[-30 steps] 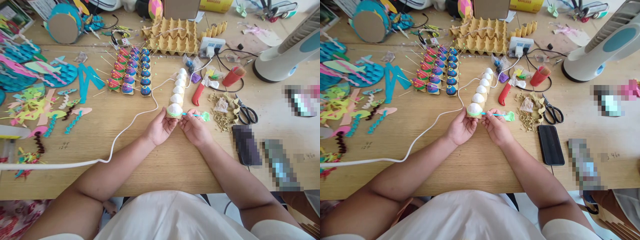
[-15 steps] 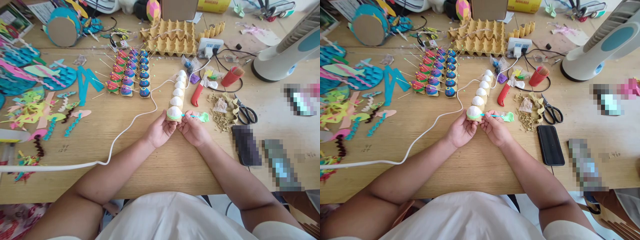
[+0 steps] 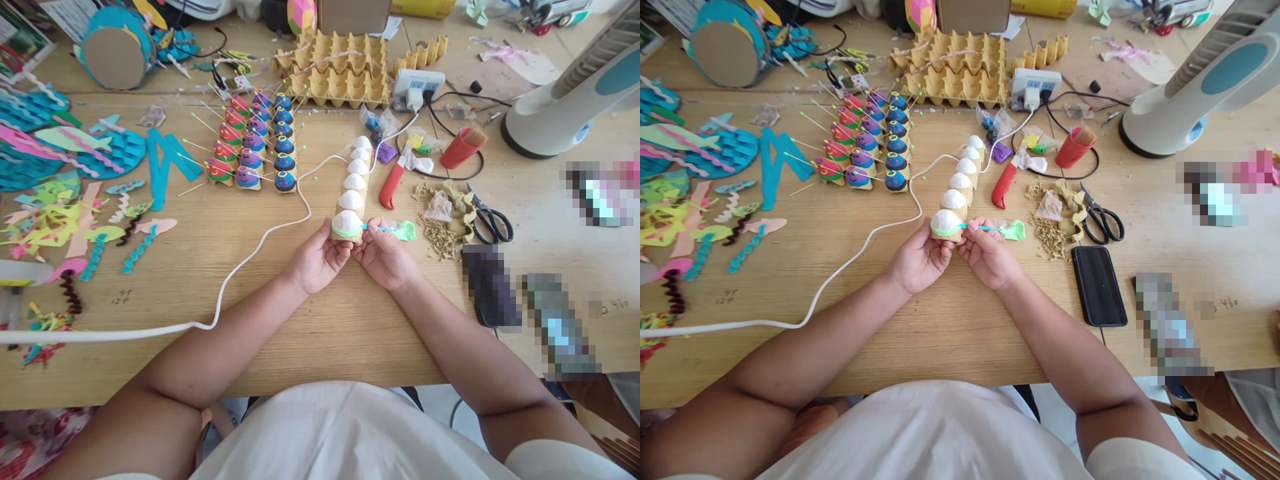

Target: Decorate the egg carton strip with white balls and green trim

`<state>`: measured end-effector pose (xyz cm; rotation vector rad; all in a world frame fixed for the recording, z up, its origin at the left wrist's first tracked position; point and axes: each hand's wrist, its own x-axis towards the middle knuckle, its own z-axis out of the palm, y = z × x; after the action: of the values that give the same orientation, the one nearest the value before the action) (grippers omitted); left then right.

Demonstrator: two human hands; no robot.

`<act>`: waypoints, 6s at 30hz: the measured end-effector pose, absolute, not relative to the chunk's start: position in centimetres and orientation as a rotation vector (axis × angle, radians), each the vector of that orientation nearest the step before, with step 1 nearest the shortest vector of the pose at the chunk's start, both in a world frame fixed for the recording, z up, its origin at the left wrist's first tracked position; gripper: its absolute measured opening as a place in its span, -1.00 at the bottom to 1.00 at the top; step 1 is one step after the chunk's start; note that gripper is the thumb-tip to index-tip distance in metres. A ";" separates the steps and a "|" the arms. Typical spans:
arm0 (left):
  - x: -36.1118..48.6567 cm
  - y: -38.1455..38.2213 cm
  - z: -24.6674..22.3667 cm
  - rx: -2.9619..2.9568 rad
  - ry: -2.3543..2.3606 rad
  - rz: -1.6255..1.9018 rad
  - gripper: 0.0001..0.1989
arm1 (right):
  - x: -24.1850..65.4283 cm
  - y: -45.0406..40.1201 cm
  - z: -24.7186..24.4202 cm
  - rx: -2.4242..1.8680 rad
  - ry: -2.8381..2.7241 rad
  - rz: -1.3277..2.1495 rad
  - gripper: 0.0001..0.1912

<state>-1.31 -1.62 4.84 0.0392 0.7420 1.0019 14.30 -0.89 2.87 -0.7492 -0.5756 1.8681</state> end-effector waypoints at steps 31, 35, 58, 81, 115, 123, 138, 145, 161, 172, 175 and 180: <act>-0.6 -2.1 3.9 0.249 0.770 1.106 -0.70 | 14.0 -1.4 3.5 -0.920 -0.812 1.278 -0.67; -0.9 -1.8 4.4 0.155 0.758 1.055 -0.66 | 14.0 -1.5 3.5 -0.926 -0.769 1.358 -0.68; -1.0 -2.1 4.3 0.232 0.599 1.117 -0.83 | 14.4 -2.1 3.5 -0.939 -1.240 1.016 -0.75; -1.3 -1.9 3.5 0.307 0.573 1.069 -0.86 | 14.5 -1.7 3.4 -0.856 -1.125 1.060 -0.68; -1.3 -2.0 3.6 0.316 0.593 1.077 -0.97 | 14.1 -0.8 3.6 -0.827 -0.557 1.800 -0.45; -1.1 -1.8 3.8 0.246 0.700 1.108 -0.88 | 13.8 -1.1 3.4 -0.851 -0.501 1.832 -0.49; -0.7 -2.1 4.1 0.292 0.705 1.144 -0.88 | 13.7 -1.2 3.3 -0.813 -0.494 1.842 -0.49; -0.6 -2.1 4.0 0.305 0.749 1.158 -0.86 | 13.6 -1.3 3.3 -0.866 -0.530 1.793 -0.63; -0.9 -2.1 3.7 0.341 0.699 1.145 -0.83 | 13.7 -1.4 3.0 -0.838 -0.548 1.837 -0.63; -1.0 -2.0 3.8 0.281 0.720 1.131 -0.84 | 13.9 -1.2 3.0 -0.794 -0.480 1.920 -0.58; -1.1 -2.0 3.9 0.251 0.720 1.102 -0.85 | 13.9 -1.2 3.0 -0.789 -0.483 1.931 -0.59; -1.3 -2.0 3.9 0.232 0.662 1.073 -0.77 | 13.9 -1.2 3.3 -0.771 -0.428 1.961 -0.53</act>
<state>-1.26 -1.97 3.90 0.2317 0.6620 1.0731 13.85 -1.16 3.25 -0.7709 -0.4281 1.9611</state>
